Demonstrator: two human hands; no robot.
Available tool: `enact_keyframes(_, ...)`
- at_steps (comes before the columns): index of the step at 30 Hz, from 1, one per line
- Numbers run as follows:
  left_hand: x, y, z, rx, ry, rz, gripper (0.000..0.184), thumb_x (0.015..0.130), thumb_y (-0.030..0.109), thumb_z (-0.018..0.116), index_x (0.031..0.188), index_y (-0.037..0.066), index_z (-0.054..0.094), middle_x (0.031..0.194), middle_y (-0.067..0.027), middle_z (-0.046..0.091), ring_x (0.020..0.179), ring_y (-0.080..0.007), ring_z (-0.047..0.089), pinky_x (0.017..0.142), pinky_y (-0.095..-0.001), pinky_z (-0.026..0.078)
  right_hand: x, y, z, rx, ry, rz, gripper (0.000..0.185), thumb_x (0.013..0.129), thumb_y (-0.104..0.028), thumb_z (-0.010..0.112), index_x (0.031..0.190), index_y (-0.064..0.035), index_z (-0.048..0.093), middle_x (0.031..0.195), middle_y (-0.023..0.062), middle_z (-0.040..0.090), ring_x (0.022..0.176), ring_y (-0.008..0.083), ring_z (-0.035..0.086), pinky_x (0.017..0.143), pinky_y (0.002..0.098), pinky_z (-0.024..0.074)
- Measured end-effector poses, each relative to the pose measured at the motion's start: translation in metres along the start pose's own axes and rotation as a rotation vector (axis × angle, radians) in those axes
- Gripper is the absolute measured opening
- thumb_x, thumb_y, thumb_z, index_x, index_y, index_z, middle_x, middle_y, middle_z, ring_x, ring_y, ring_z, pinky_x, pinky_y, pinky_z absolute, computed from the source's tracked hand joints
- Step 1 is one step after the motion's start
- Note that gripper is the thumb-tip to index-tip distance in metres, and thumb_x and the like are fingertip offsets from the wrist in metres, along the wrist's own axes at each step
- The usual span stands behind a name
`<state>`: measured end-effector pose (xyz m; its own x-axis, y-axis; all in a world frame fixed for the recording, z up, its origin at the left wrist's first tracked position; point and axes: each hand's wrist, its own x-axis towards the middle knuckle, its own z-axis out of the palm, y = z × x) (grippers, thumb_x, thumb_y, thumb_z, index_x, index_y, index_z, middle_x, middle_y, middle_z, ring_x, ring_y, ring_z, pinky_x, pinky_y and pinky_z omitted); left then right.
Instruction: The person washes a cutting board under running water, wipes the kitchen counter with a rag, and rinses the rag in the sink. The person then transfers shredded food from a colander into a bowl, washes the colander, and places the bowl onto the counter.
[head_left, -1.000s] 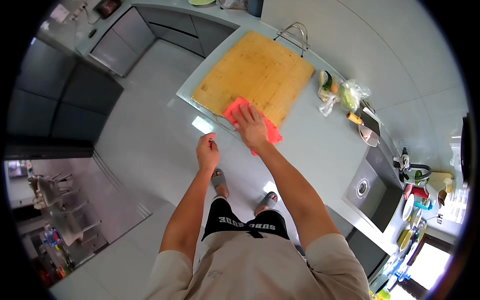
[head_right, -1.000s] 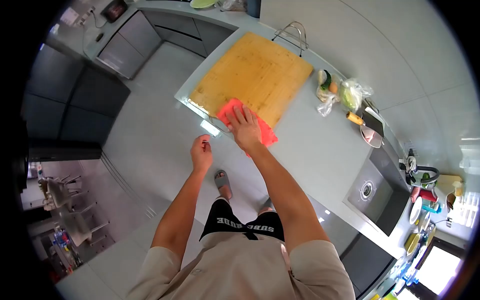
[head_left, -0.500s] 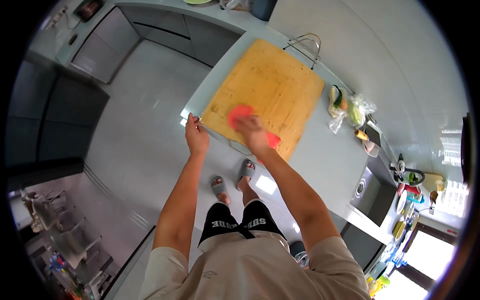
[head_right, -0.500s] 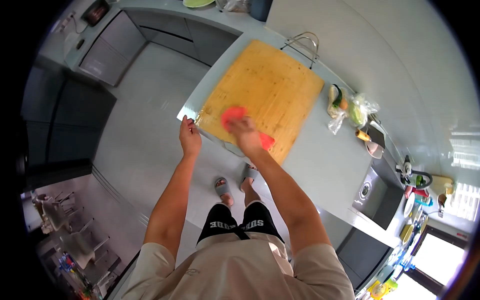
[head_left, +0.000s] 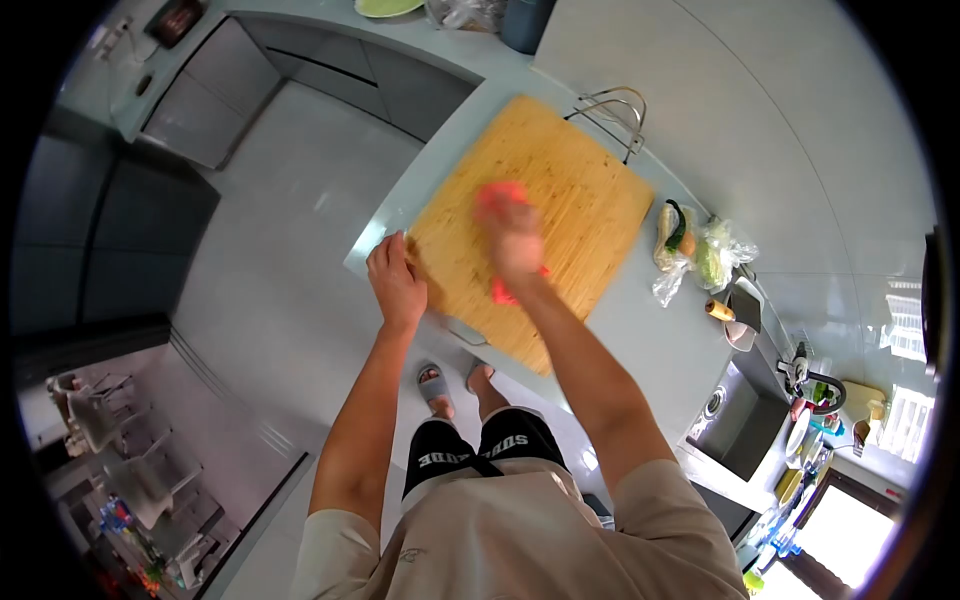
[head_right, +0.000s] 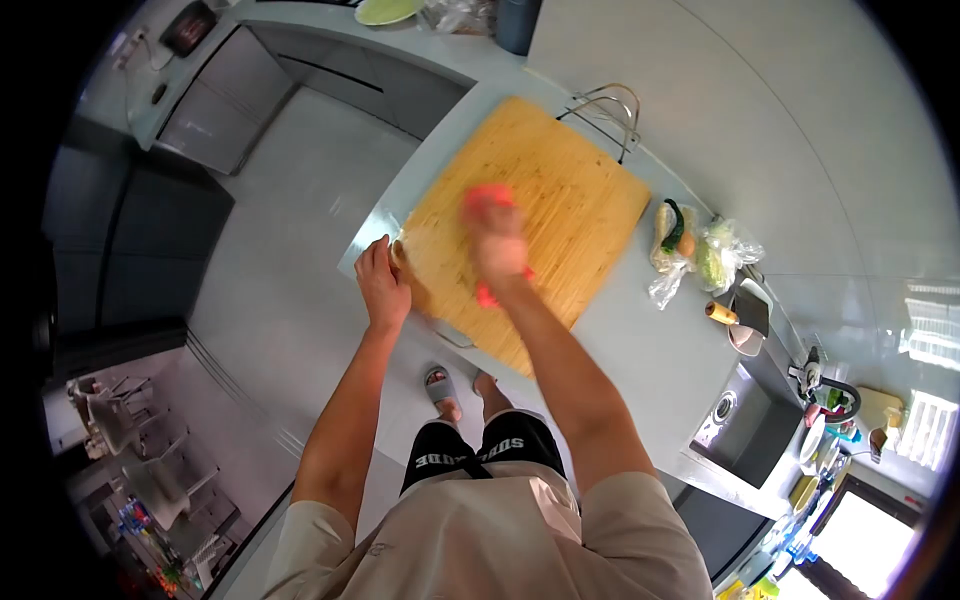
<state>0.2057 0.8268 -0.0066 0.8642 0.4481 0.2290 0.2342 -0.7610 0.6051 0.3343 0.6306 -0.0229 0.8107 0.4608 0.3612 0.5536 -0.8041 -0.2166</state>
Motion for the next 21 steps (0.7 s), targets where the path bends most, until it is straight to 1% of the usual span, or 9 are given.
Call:
enact_keyframes(1, 0.007, 0.007, 0.007, 0.004, 0.023, 0.038, 0.058, 0.087, -0.01, 0.061, 0.144, 0.0, 0.055, 0.141, -0.0219, 0.056, 0.13, -0.0442, 0.05, 0.111, -0.0553, 0.042, 0.006, -0.019, 0.011, 0.062, -0.045, -0.125, 0.035, 0.094, -0.013, 0.064, 0.126, -0.0222, 0.075, 0.143, 0.0018, 0.059, 0.127, 0.0335, 0.054, 0.097, 0.0431, 0.0582)
enact_keyframes(4, 0.024, 0.033, 0.022, 0.011, 0.021, 0.163, 0.059, 0.086, -0.012, 0.059, 0.144, 0.0, 0.055, 0.139, -0.0202, 0.058, 0.129, -0.0429, 0.05, 0.11, -0.0525, 0.043, 0.035, -0.009, -0.002, 0.164, -0.144, -0.126, 0.043, 0.09, -0.012, 0.064, 0.131, -0.0225, 0.071, 0.142, 0.0062, 0.057, 0.126, 0.0353, 0.053, 0.098, 0.0458, 0.0589)
enact_keyframes(6, 0.027, 0.046, 0.033, 0.021, -0.024, 0.188, 0.059, 0.086, -0.012, 0.06, 0.143, 0.0, 0.055, 0.139, -0.0201, 0.058, 0.129, -0.0429, 0.051, 0.11, -0.0528, 0.043, 0.027, 0.043, -0.022, 0.039, -0.272, 0.267, 0.042, 0.094, -0.014, 0.064, 0.135, -0.0213, 0.069, 0.144, 0.0068, 0.055, 0.131, 0.0348, 0.051, 0.103, 0.0459, 0.0562)
enact_keyframes(9, 0.04, 0.059, 0.051, 0.057, -0.059, 0.26, 0.061, 0.082, -0.012, 0.064, 0.141, -0.001, 0.055, 0.14, -0.0203, 0.057, 0.13, -0.0423, 0.051, 0.108, -0.0533, 0.043, -0.041, 0.15, -0.05, -0.013, -0.016, 0.657, 0.039, 0.101, -0.015, 0.06, 0.14, -0.0179, 0.065, 0.149, 0.0077, 0.052, 0.136, 0.0351, 0.046, 0.105, 0.043, 0.0529)
enact_keyframes(11, 0.041, 0.067, 0.06, 0.016, -0.069, 0.278, 0.06, 0.082, -0.012, 0.064, 0.14, -0.001, 0.055, 0.14, -0.0199, 0.057, 0.129, -0.0423, 0.052, 0.108, -0.0533, 0.044, -0.055, 0.157, -0.088, -0.104, 0.074, 0.819, 0.036, 0.1, -0.01, 0.06, 0.135, -0.0143, 0.068, 0.148, 0.0103, 0.054, 0.132, 0.0371, 0.048, 0.103, 0.0429, 0.053)
enact_keyframes(13, 0.047, 0.079, 0.067, 0.029, -0.077, 0.295, 0.059, 0.083, -0.011, 0.064, 0.14, -0.001, 0.056, 0.14, -0.0201, 0.057, 0.13, -0.0424, 0.052, 0.108, -0.0535, 0.043, -0.055, 0.141, -0.084, 0.08, 0.197, 0.709, 0.039, 0.093, -0.004, 0.064, 0.131, -0.014, 0.07, 0.145, 0.0109, 0.055, 0.126, 0.0375, 0.053, 0.103, 0.0462, 0.0528)
enact_keyframes(15, 0.053, 0.088, 0.071, 0.05, -0.099, 0.313, 0.058, 0.083, -0.01, 0.064, 0.14, -0.001, 0.056, 0.14, -0.0203, 0.057, 0.13, -0.0426, 0.052, 0.108, -0.0538, 0.043, -0.035, 0.106, -0.063, 0.035, 0.14, 0.431, 0.04, 0.088, -0.006, 0.067, 0.126, -0.0154, 0.074, 0.134, 0.0058, 0.063, 0.119, 0.0356, 0.058, 0.099, 0.0469, 0.0551)
enact_keyframes(17, 0.068, 0.092, 0.076, 0.16, -0.042, 0.352, 0.054, 0.086, -0.007, 0.064, 0.139, -0.001, 0.057, 0.139, -0.0208, 0.057, 0.131, -0.0428, 0.052, 0.108, -0.054, 0.044, -0.005, 0.071, -0.061, 0.113, 0.005, 0.34, 0.036, 0.086, -0.005, 0.067, 0.12, -0.0164, 0.075, 0.132, 0.0043, 0.063, 0.118, 0.0344, 0.058, 0.094, 0.0467, 0.0569)
enact_keyframes(21, 0.103, 0.079, 0.095, 0.165, -0.03, 0.364, 0.051, 0.088, -0.004, 0.066, 0.139, -0.002, 0.057, 0.14, -0.0214, 0.057, 0.131, -0.0435, 0.053, 0.107, -0.054, 0.044, -0.021, 0.12, -0.05, -0.092, 0.093, 0.534, 0.044, 0.085, -0.003, 0.067, 0.126, -0.0196, 0.072, 0.137, 0.0037, 0.058, 0.117, 0.035, 0.056, 0.082, 0.0443, 0.061)
